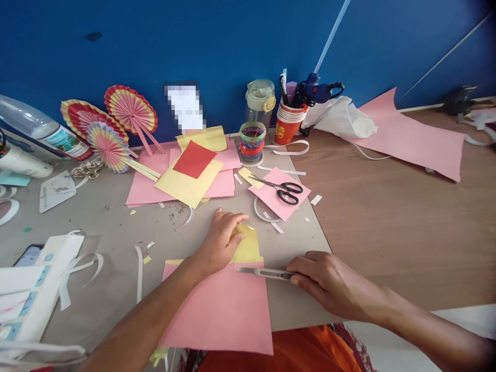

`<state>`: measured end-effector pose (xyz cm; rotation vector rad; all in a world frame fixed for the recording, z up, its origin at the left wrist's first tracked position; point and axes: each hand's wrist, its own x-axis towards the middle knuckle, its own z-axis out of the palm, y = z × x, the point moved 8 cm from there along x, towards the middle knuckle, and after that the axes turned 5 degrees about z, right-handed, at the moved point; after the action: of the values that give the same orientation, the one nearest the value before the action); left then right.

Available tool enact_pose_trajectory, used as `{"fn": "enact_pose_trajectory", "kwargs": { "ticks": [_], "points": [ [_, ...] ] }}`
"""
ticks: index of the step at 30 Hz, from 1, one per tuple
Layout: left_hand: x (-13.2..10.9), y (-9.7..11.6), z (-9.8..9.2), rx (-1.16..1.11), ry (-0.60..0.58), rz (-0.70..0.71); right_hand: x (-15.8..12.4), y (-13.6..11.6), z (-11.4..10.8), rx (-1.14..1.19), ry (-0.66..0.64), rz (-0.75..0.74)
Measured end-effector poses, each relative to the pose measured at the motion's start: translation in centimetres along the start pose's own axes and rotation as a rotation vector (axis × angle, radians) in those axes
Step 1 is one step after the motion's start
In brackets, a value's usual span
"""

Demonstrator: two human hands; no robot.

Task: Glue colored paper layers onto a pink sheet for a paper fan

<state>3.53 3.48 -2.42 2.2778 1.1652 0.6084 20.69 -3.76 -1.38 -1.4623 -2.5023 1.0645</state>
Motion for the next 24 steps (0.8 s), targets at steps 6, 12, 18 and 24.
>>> {"fn": "enact_pose_trajectory", "kwargs": {
  "ticks": [6,12,18,24],
  "points": [
    [-0.3,-1.2,-3.3,-0.111,0.309,-0.098,0.3,2.8,-2.2,0.023,0.161,0.188],
    [-0.2,-1.3,-4.8,-0.024,0.466,-0.014,2.2,2.5,-2.6,-0.214,0.331,0.148],
    [-0.3,0.2,-5.7,0.117,0.548,0.116,3.4,0.8,-2.4,-0.434,0.431,0.024],
    [-0.3,1.3,-5.1,0.151,0.507,0.174,4.6,-0.3,-2.0,-0.53,0.385,0.021]
  ]
}}
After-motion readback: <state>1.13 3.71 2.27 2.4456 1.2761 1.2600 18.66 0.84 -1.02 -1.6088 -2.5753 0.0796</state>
